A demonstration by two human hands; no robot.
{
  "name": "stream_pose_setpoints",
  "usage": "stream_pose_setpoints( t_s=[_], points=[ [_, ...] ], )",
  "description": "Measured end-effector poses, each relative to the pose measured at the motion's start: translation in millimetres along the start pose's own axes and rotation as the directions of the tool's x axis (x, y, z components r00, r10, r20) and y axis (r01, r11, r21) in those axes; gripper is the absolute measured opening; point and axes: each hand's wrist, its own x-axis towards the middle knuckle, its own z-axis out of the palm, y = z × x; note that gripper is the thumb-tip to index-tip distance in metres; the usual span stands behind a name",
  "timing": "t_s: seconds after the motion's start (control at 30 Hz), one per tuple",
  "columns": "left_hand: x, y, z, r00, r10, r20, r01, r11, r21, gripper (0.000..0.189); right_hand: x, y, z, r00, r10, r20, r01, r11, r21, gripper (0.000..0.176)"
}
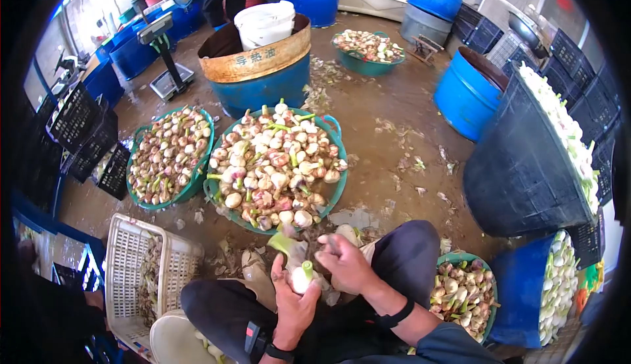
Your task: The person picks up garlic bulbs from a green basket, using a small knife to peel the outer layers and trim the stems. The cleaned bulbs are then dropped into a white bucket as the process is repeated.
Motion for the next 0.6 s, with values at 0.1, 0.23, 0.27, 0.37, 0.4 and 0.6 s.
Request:
stream_pose_setpoints(
  t_s=[0.1, 0.23, 0.27, 0.37, 0.4, 0.6],
  points=[
    [5.6, -10.3, -7.0, 0.996, 0.093, -0.010, -0.086, 0.955, 0.284, 0.078, -17.2, -13.6, -9.0, 0.968, -0.086, 0.235, 0.031, 0.973, 0.228, 0.048],
    [1.6, 5.1, -1.5, 0.919, 0.252, 0.304, -0.384, 0.753, 0.535, 0.078, -18.2, -35.3, 3.1, 0.936, -0.338, 0.098, 0.352, 0.880, -0.318, 0.020],
    [4.1, 3.5, -4.2, 0.944, 0.150, 0.295, -0.269, 0.866, 0.422, 0.076, -12.5, -19.2, 0.2, 0.916, -0.386, 0.111, 0.402, 0.885, -0.236, 0.019],
    [7.4, -9.2, -33.1, 0.928, -0.027, 0.372, -0.107, 0.937, 0.333, 0.065, -11.3, -25.6, -16.0, 0.942, -0.223, 0.249, 0.213, 0.975, 0.070, 0.013],
    [9.1, 19.4, -34.3, 0.912, 0.013, 0.411, -0.248, 0.815, 0.524, 0.054, -9.4, -26.9, -21.7, 0.926, -0.201, 0.319, 0.175, 0.979, 0.108, 0.012],
    [13.7, 20.2, -29.3, 0.865, 0.292, 0.409, -0.502, 0.480, 0.719, 0.021, -1.7, -26.4, -26.6, 0.959, -0.188, 0.214, 0.195, 0.981, -0.014, 0.013]
  ],
)
